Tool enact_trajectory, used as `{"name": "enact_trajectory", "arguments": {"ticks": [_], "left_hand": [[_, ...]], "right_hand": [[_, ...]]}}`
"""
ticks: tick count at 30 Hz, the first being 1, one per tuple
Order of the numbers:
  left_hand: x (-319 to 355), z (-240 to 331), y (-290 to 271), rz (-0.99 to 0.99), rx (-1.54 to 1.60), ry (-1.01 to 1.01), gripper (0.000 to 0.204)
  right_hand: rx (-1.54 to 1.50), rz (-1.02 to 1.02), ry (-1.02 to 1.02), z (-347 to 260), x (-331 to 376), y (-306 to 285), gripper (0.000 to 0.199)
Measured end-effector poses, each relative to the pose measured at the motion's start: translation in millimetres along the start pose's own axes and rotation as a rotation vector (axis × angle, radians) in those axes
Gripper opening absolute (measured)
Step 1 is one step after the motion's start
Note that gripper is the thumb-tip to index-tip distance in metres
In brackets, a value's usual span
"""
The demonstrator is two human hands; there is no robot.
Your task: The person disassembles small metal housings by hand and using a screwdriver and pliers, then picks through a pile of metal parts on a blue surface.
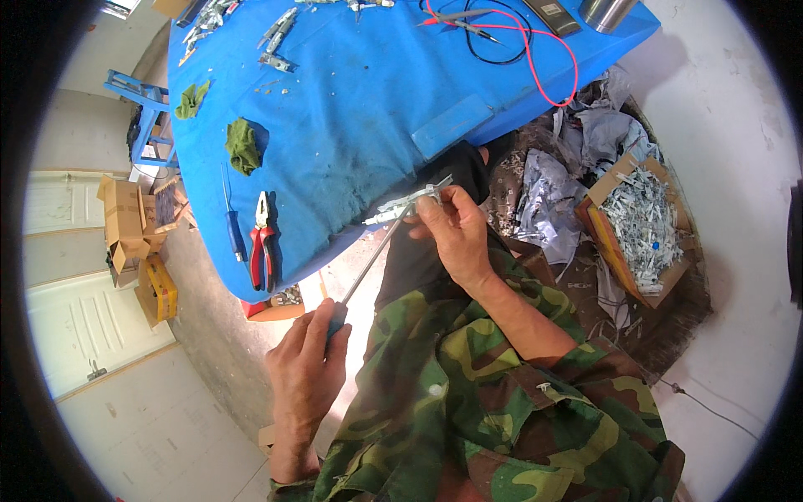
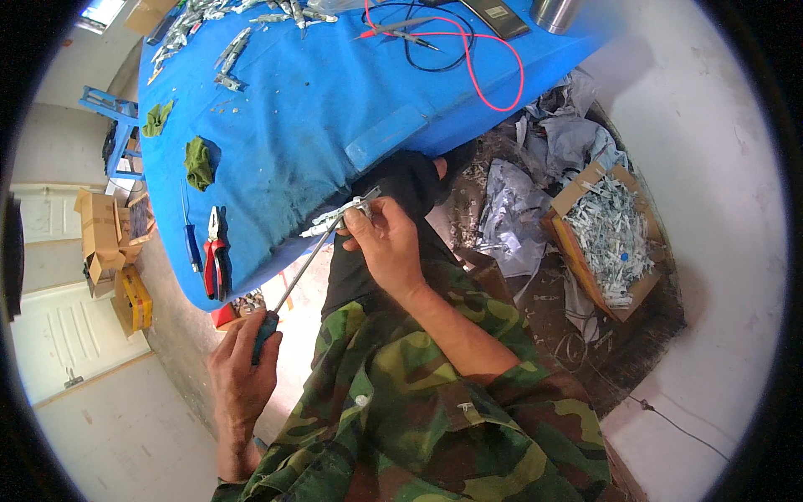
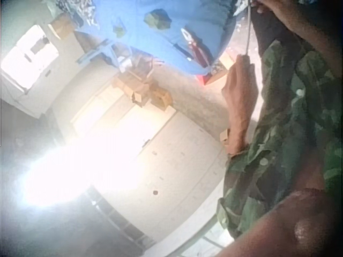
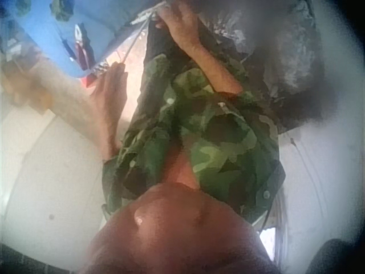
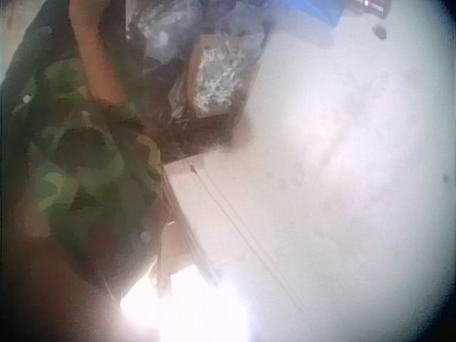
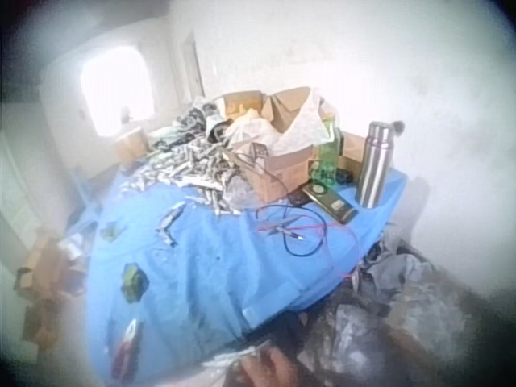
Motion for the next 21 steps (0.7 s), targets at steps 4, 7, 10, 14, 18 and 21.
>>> {"name": "enact_trajectory", "arguments": {"ticks": [4, 7, 10, 14, 18, 21], "left_hand": [[3, 2, 9, 0.019, -0.035, -0.012, 0.037], [2, 8, 10, 0.022, -0.079, -0.026, 0.037], [-3, 10, 4, -0.012, -0.153, -0.021, 0.036], [-19, 7, -20, -0.051, -0.231, 0.049, 0.033], [-37, -1, -49, -0.101, -0.213, 0.106, 0.031], [-57, -12, -60, -0.1, -0.136, 0.137, 0.028]], "right_hand": [[0.044, 0.003, -0.044, 3, 2, 0, 0.021], [0.121, 0.009, -0.073, 3, 7, 2, 0.019], [0.247, -0.008, -0.117, 4, 7, 2, 0.018], [0.461, -0.045, -0.234, -7, 6, 3, 0.018], [0.51, -0.196, -0.245, -18, 3, 4, 0.015], [0.529, -0.25, -0.207, -22, 2, 1, 0.02]]}}
Point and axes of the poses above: each hand's wrist, its own x-axis away from the middle knuckle, its own y-axis out of the palm, z = x × y, the point moved 6 cm from there along -x, towards the middle knuckle, and after that the axes turned 2 degrees about -z, right-handed, at the moved point
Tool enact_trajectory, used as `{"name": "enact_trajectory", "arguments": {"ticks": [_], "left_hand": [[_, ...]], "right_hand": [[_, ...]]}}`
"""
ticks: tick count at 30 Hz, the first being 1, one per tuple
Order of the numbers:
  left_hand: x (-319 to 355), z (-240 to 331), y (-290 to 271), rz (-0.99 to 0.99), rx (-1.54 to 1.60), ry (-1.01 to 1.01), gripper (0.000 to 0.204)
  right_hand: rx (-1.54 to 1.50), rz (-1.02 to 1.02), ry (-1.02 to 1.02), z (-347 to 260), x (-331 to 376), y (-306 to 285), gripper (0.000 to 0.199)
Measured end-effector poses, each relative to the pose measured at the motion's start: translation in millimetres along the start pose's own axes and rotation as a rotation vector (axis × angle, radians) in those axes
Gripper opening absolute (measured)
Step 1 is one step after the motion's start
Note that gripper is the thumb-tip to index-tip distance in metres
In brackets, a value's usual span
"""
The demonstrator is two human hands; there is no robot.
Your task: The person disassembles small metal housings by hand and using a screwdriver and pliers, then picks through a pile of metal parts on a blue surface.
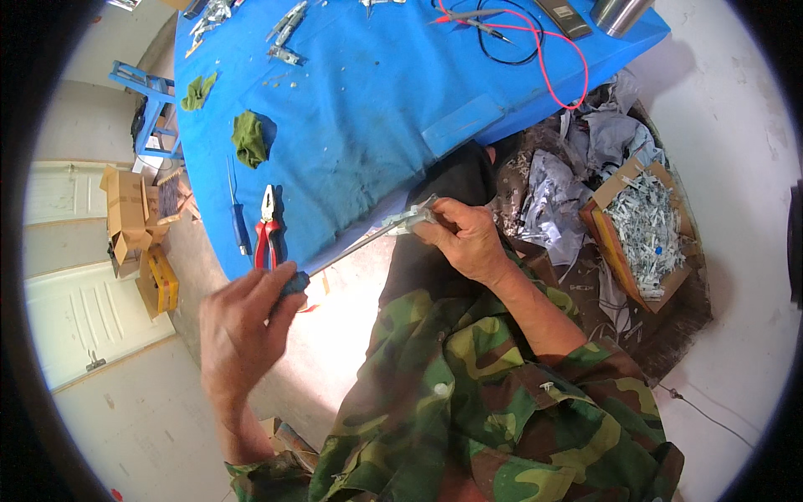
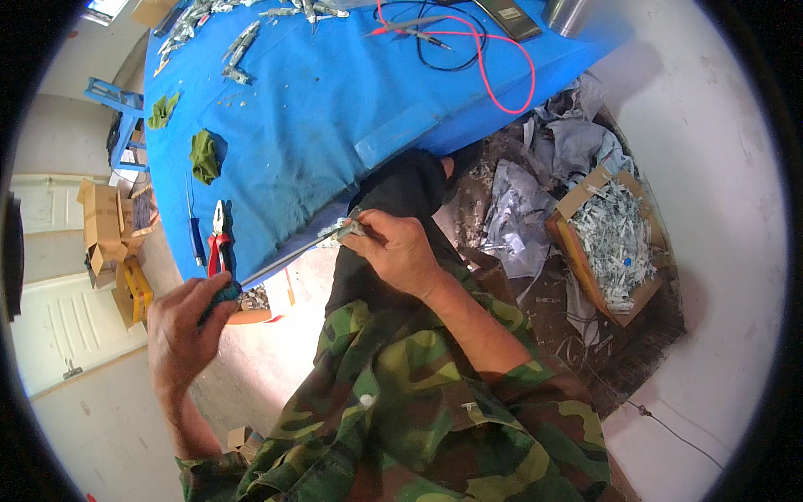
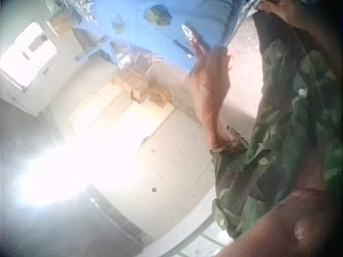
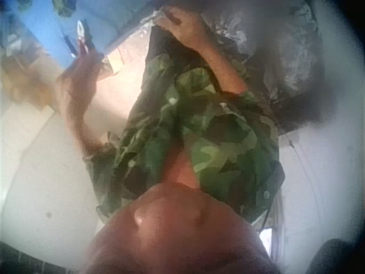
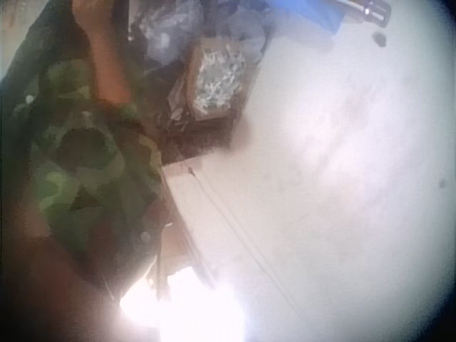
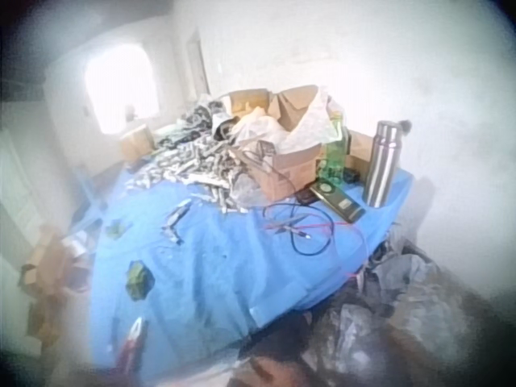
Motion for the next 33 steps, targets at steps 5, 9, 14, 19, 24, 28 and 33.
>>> {"name": "enact_trajectory", "arguments": {"ticks": [5, 9, 14, 19, 24, 28, 33], "left_hand": [[-18, -36, -2, -0.149, 0.169, -0.097, 0.029], [-28, -56, -2, -0.243, 0.292, -0.192, 0.028], [-34, -72, 3, -0.299, 0.355, -0.159, 0.025], [-32, -76, 7, -0.42, 0.306, -0.264, 0.024], [-13, -64, 12, -0.275, 0.324, -0.247, 0.028], [11, -37, 14, -0.118, 0.311, -0.218, 0.029], [30, -11, 34, 0.033, 0.357, -0.182, 0.027]], "right_hand": [[0.155, -0.145, -0.001, -14, 1, -3, 0.022], [0.146, -0.226, -0.002, -11, 8, 0, 0.022], [0.086, -0.309, 0.034, -14, 14, 3, 0.021], [0.058, -0.387, 0.018, -8, 14, 4, 0.022], [-0.069, -0.232, 0.141, -3, 11, -6, 0.02], [-0.283, -0.062, 0.281, 8, 11, -13, 0.019], [-0.299, 0.043, 0.275, 18, 15, -14, 0.019]]}}
Point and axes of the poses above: each hand's wrist, its own x-axis away from the middle knuckle, its own y-axis out of the palm, z = x × y, the point moved 6 cm from there along -x, towards the middle knuckle, and after that the axes turned 2 degrees about -z, right-handed, at the moved point
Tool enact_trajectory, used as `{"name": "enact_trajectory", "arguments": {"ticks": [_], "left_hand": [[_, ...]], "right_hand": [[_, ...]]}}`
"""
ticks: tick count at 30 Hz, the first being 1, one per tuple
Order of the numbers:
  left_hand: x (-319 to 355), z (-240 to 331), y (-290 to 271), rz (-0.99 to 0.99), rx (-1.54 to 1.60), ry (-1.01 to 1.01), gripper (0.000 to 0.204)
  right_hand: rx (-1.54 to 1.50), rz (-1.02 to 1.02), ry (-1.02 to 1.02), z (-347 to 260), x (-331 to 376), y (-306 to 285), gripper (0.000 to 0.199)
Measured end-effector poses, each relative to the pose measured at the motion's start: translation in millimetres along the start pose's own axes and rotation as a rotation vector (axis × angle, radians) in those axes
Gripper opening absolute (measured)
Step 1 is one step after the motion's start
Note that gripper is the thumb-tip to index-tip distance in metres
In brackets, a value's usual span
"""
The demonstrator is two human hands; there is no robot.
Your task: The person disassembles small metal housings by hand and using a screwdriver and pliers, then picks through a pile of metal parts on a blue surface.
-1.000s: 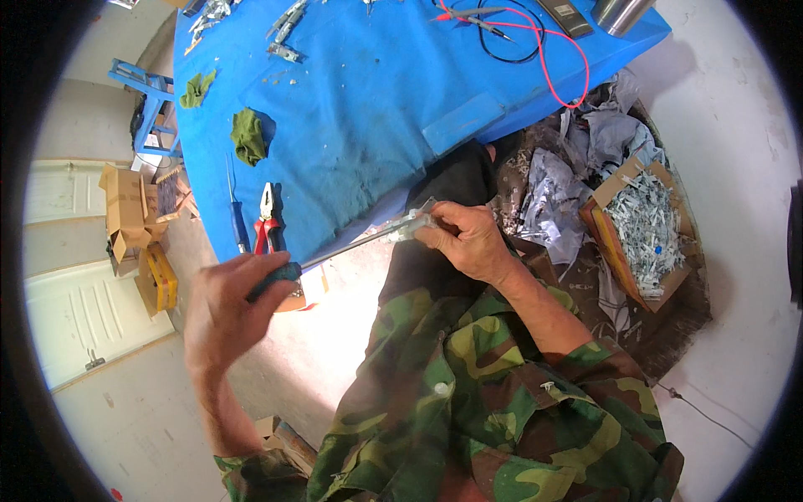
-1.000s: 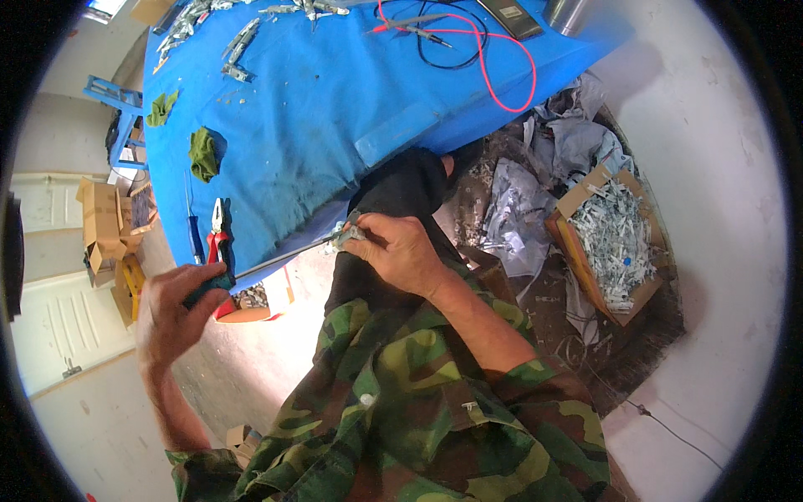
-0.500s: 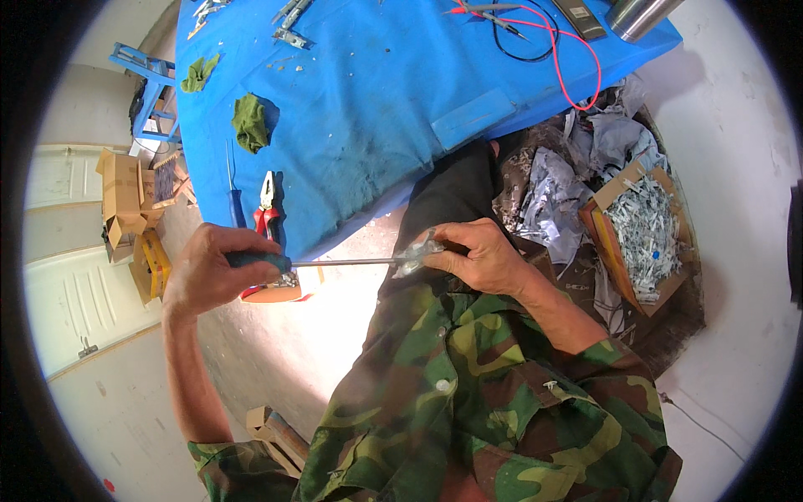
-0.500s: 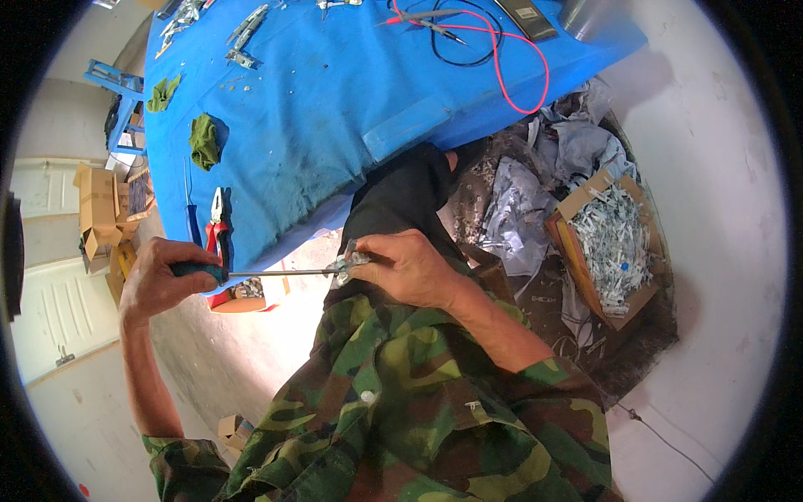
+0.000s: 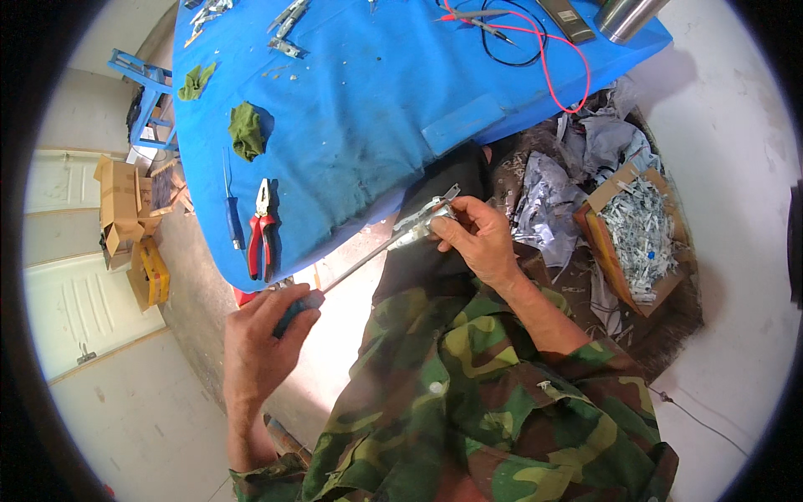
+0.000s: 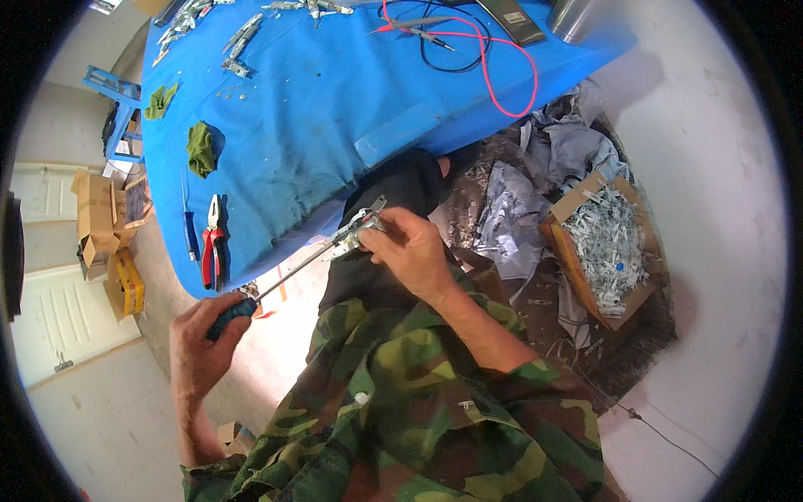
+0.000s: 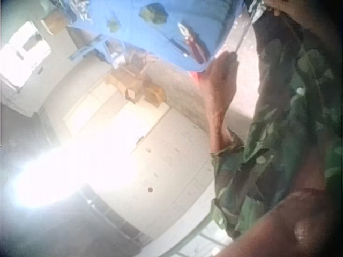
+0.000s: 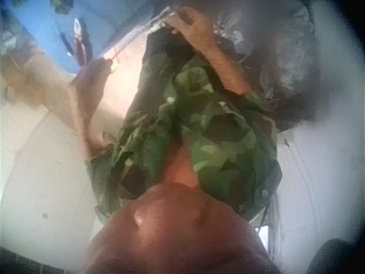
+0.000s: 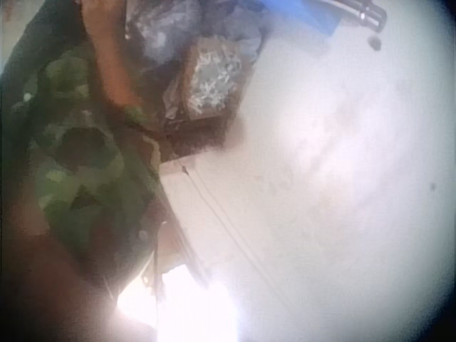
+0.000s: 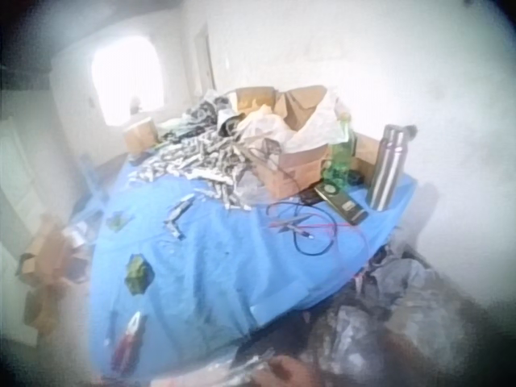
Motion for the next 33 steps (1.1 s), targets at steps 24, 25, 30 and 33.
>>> {"name": "enact_trajectory", "arguments": {"ticks": [24, 25, 30, 33], "left_hand": [[-108, -107, -1, 0.49, 0.005, -0.075, 0.032], [-112, -110, -5, 0.485, 0.021, -0.088, 0.032], [-119, -136, -12, 0.521, -0.018, -0.023, 0.029], [-109, -134, -16, 0.541, -0.149, -0.023, 0.03]], "right_hand": [[-0.457, -0.01, 0.258, 25, 18, 30, 0.02], [-0.465, -0.005, 0.266, 26, 17, 29, 0.021], [-0.506, -0.025, 0.279, 35, 13, 28, 0.027], [-0.518, -0.026, 0.284, 37, 13, 25, 0.027]]}}
Point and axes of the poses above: each hand's wrist, its own x-axis away from the middle knuckle, its own y-axis out of the palm, z = x × y, the point moved 6 cm from there along -x, towards the middle knuckle, and after that the axes turned 2 degrees about -z, right-handed, at the moved point
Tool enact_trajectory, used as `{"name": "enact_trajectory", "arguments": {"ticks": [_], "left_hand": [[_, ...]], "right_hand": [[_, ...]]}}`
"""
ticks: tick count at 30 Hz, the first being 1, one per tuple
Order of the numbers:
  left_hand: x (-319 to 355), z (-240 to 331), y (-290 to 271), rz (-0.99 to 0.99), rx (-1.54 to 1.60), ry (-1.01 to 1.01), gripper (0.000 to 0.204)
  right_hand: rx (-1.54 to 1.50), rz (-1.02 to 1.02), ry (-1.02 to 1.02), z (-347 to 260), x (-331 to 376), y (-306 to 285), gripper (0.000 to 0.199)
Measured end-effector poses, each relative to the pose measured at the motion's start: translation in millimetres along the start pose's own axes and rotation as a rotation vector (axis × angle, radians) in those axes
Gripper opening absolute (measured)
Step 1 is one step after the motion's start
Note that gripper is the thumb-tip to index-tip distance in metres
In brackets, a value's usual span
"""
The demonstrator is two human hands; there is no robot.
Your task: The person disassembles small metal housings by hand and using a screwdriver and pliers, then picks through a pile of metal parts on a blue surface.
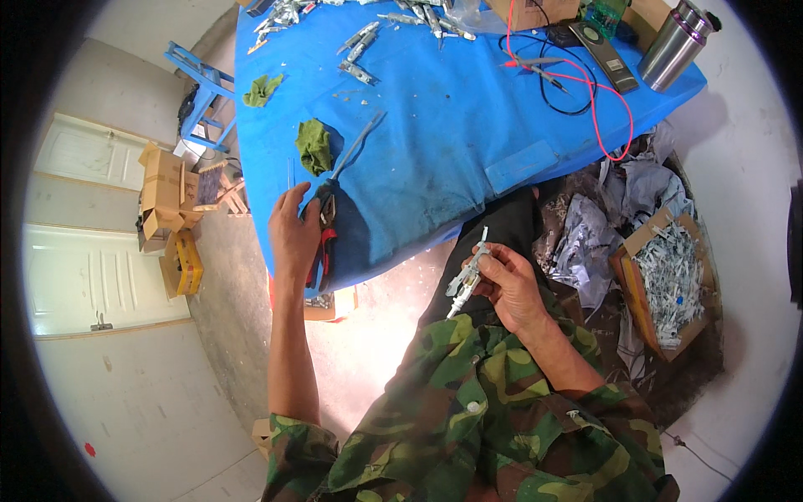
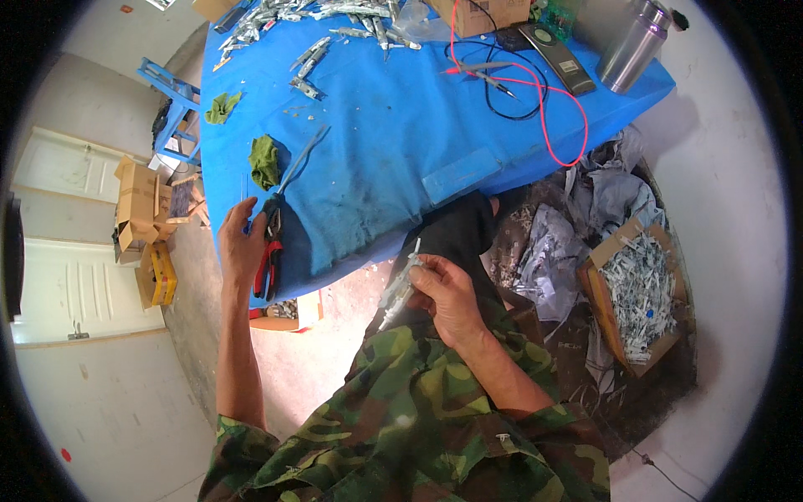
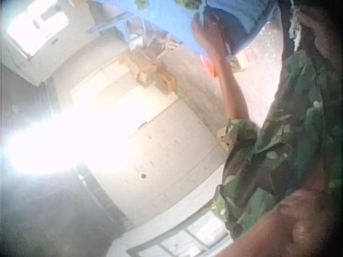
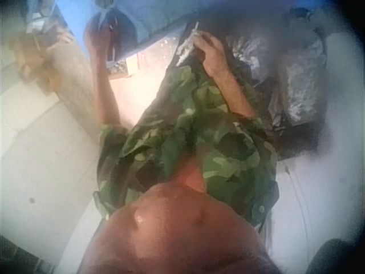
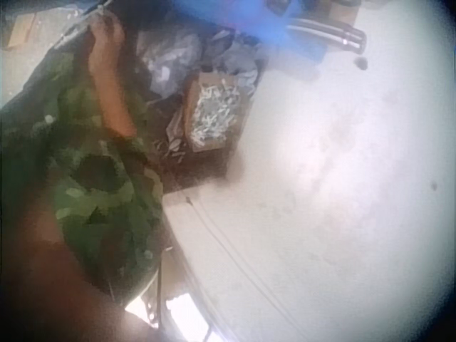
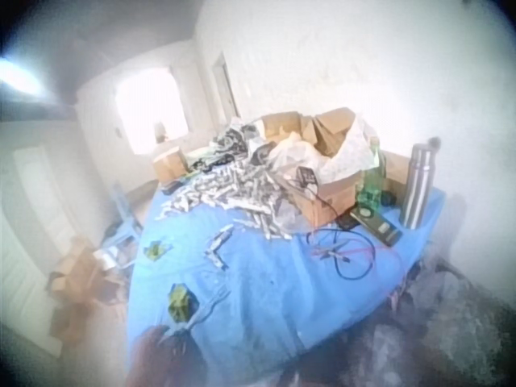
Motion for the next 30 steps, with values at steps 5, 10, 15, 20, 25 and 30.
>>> {"name": "enact_trajectory", "arguments": {"ticks": [5, 10, 15, 20, 25, 30], "left_hand": [[45, 29, -23, 0.027, -0.185, -0.027, 0.031], [88, 34, -27, -0.042, -0.383, -0.053, 0.04], [88, 11, -22, -0.166, -0.295, -0.169, 0.036], [90, -4, -28, -0.269, 0.014, -0.267, 0.026], [120, 22, -19, -0.447, 0.801, -0.599, 0.032], [160, 99, 23, -0.623, 1.372, -0.524, 0.029]], "right_hand": [[-0.029, 0.028, -0.064, -12, 3, 8, 0.025], [-0.011, 0.072, -0.092, -26, 2, 20, 0.031], [0.049, 0.085, -0.107, -29, -2, 28, 0.029], [-0.013, 0.053, -0.128, -29, 0, 34, 0.025], [-0.093, 0.079, -0.153, -25, 2, 24, 0.018], [-0.169, 0.055, -0.193, -31, 11, 29, 0.016]]}}
Point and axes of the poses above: each hand's wrist, its own x-axis away from the middle knuckle, its own y-axis out of the palm, z = x × y, the point moved 6 cm from there along -x, towards the middle knuckle, and after that the axes turned 2 degrees about -z, right-handed, at the moved point
